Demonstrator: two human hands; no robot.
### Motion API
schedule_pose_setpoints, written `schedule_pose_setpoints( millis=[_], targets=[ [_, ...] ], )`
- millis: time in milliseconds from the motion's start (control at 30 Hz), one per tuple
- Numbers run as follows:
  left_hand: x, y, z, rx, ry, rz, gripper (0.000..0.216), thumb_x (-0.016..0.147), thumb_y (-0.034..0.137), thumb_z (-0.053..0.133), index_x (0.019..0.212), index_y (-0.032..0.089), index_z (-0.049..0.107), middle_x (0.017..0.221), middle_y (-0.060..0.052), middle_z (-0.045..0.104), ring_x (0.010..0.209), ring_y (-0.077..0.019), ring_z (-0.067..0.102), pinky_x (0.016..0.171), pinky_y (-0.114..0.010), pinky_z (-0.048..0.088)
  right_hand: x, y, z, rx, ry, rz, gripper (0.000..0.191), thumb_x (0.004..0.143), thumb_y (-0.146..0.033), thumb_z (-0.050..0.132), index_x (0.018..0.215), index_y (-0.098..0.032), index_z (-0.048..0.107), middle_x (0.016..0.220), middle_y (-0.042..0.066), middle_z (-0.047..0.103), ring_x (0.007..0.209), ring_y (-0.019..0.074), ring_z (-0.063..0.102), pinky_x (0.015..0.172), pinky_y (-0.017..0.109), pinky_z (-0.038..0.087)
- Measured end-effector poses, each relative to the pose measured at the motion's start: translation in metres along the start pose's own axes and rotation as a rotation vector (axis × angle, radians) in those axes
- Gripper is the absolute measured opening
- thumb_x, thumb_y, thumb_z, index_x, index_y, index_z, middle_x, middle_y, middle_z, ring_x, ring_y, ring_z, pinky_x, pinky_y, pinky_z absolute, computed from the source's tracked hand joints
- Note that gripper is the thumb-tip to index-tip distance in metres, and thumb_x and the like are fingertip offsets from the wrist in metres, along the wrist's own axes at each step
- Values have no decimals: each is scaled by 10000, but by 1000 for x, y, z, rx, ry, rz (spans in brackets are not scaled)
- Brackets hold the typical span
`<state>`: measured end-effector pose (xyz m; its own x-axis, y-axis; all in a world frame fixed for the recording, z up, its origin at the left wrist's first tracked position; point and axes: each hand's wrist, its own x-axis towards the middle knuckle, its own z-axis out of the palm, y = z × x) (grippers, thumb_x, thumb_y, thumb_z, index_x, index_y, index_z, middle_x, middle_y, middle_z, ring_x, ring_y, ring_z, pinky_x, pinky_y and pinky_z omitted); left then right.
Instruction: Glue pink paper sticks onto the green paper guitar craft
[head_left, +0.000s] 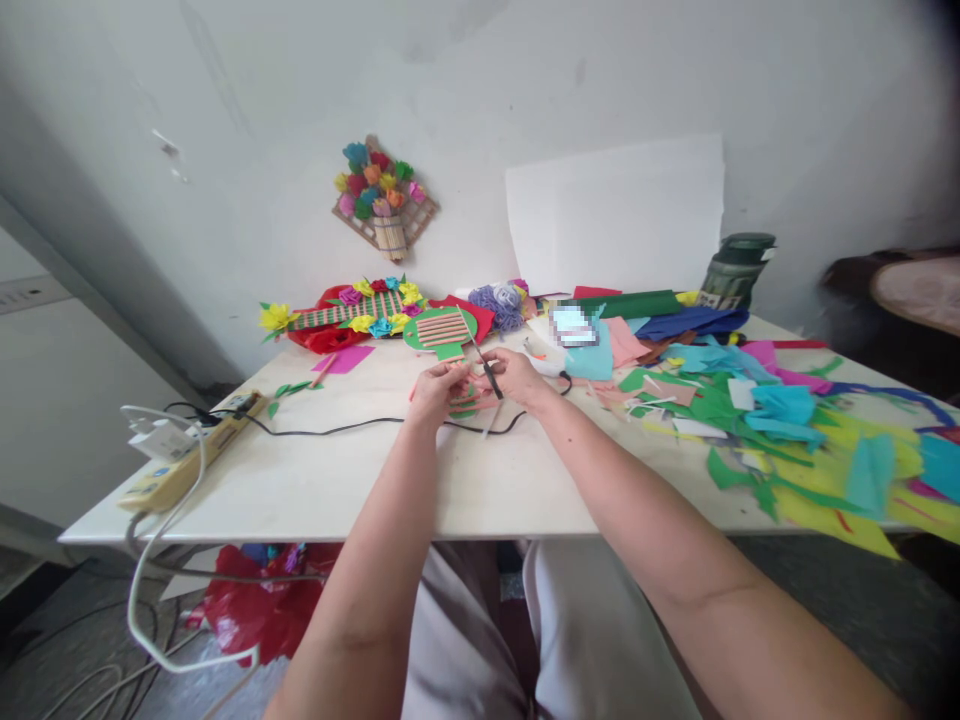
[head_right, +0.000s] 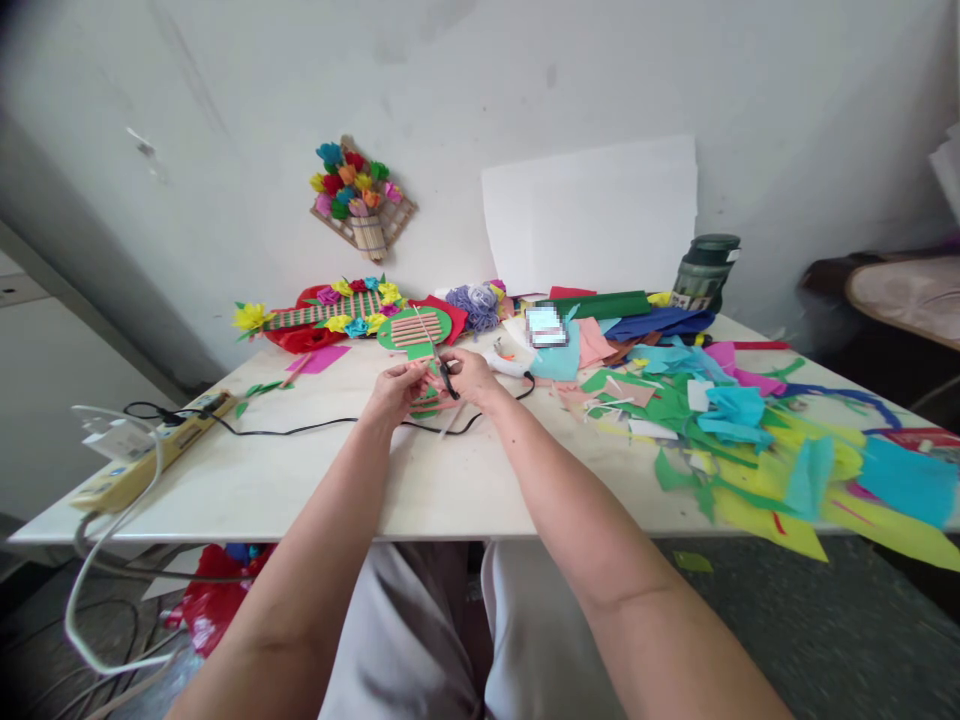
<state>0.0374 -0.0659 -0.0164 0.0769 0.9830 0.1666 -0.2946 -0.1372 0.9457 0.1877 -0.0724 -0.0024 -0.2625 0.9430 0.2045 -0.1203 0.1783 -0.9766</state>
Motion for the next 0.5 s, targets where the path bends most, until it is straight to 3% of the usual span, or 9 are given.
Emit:
schedule_pose_setpoints(
  millis=[233, 500],
  targets=[
    [-4, 1, 6, -15, -9, -31, 297, 568, 326, 757, 740, 112, 643, 649, -18, 609, 547, -104, 584, 488, -204, 455, 1, 1, 2, 65, 81, -16, 434, 491, -224, 766, 869, -168, 561, 575, -46, 608, 474, 93, 565, 506, 233, 492],
    [-4, 2, 2, -48, 41, -61, 296, 589, 340, 741, 751, 117, 632, 649, -34, 636, 599, -144, 620, 572, -262, 505, 2, 1, -1, 31, 102, -15, 422, 511, -275, 762, 864, -162, 561, 565, -46, 597, 447, 91, 547, 457, 216, 447]
  ],
)
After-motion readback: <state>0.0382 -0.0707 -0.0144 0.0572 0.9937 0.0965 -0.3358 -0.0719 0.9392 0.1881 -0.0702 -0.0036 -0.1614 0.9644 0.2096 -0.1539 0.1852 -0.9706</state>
